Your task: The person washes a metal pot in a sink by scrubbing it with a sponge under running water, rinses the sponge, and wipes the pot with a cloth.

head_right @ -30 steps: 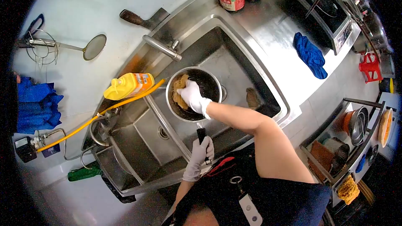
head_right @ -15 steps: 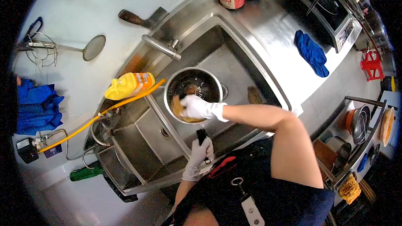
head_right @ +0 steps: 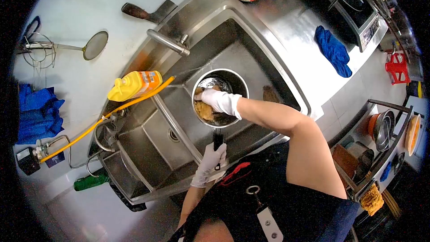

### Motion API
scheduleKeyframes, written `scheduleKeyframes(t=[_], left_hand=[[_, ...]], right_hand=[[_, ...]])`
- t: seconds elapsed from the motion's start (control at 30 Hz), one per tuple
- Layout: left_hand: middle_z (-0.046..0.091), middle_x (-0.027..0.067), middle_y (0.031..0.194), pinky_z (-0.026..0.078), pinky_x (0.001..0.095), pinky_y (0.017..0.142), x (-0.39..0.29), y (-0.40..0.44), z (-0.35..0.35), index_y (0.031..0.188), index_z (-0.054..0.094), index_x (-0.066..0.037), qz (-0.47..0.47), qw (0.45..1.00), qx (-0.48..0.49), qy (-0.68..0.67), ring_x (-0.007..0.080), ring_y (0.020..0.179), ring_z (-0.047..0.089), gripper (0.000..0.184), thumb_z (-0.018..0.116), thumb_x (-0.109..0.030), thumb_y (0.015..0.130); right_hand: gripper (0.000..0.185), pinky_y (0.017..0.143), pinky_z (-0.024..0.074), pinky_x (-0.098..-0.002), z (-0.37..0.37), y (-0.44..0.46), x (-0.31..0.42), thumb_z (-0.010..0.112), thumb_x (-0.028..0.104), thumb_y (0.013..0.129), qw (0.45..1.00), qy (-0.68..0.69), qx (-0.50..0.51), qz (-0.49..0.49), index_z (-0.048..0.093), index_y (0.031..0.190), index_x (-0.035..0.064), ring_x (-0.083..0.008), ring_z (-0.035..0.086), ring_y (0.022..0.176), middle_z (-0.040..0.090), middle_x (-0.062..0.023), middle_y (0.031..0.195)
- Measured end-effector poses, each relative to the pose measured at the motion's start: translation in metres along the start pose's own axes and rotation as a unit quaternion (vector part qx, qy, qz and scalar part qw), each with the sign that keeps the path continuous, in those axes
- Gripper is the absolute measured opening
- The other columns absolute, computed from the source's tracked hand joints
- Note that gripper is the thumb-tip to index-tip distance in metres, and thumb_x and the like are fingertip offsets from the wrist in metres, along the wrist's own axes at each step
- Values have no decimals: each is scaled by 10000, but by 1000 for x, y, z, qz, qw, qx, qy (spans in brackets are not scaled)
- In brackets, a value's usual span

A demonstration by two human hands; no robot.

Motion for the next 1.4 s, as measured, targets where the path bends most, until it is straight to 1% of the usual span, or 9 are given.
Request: scheduleKeyframes(t=[0.2, 0.33, 0.5, 0.6, 0.73, 0.87, 1.13, 1.23, 1.4], left_hand=[[460, -16, 543, 330, 252, 368, 0, 12, -22, 758, 472, -60, 40, 997, -60, 4, 77, 410, 410, 211, 574, -189, 890], [461, -10, 540, 326, 242, 359, -19, 5, -31, 774, 475, -54, 70, 994, -83, 26, 81, 394, 412, 209, 569, -199, 891], [453, -16, 531, 327, 251, 360, -5, 20, -13, 793, 484, -51, 45, 996, -71, 12, 77, 397, 412, 196, 578, -197, 884], [460, -18, 535, 326, 251, 366, -9, 15, -21, 787, 490, -49, 61, 993, -95, 21, 75, 405, 419, 201, 584, -201, 879], [449, -5, 543, 332, 264, 380, 2, 6, -25, 793, 470, -46, 27, 994, -98, 43, 92, 411, 416, 179, 553, -171, 892], [475, -11, 556, 340, 256, 388, 9, 3, -18, 765, 486, -53, 22, 997, -65, 21, 78, 422, 424, 225, 576, -223, 880], [436, -8, 548, 326, 260, 368, 12, 2, 7, 803, 441, -64, -16, 1000, -9, 22, 93, 398, 399, 207, 554, -209, 898], [430, -7, 546, 325, 256, 364, 9, 4, 16, 798, 431, -66, -23, 999, -8, -36, 91, 395, 395, 206, 550, -199, 900], [435, -7, 553, 334, 253, 355, -1, -1, 12, 812, 428, -70, -12, 999, -39, -35, 85, 394, 399, 183, 553, -176, 893]], right_hand=[[339, 893, 412, -385, 23, -49, -1, 545, 126, 844, 821, -494, 97, -270, 496, 1116, -71, -341, 546, 992, 581, -226, 1060], [354, 868, 445, -376, -6, -62, 1, 590, 79, 737, 432, -822, -9, -370, 573, 1078, -16, -361, 527, 1014, 598, -195, 1025], [307, 843, 435, -343, 13, -49, 12, 578, 111, 833, 793, -543, 45, -272, 546, 1094, -47, -314, 597, 963, 616, -235, 1016], [302, 839, 441, -348, 10, -54, 12, 586, 98, 822, 784, -525, 59, -326, 553, 1096, -26, -307, 597, 954, 613, -225, 1010], [285, 756, 457, -378, -30, -43, 11, 616, 127, 706, 301, -908, 27, -291, 677, 976, 58, -272, 595, 929, 635, -107, 1022], [222, 693, 421, -333, -15, -45, 26, 565, 110, 721, 112, -913, -82, -384, 689, 872, 4, -258, 579, 805, 631, -126, 939], [350, 760, 469, -324, -20, -15, 8, 658, 154, 768, 920, -311, 16, -239, 599, 1033, -67, -246, 613, 762, 640, -216, 839], [315, 759, 476, -350, -8, -30, 44, 681, 154, 762, 818, -420, -130, -370, 609, 985, -56, -329, 627, 809, 630, -255, 879], [168, 625, 468, -334, 18, -20, 38, 531, 94, 733, 239, -792, -214, -520, 618, 844, 3, -277, 574, 721, 569, -138, 720]])
Point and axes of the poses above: each hand's wrist, its own y-axis towards the middle knuckle, its own z-axis out of the palm, x = y × z, the point moved 10 cm from there along y, towards the middle knuckle
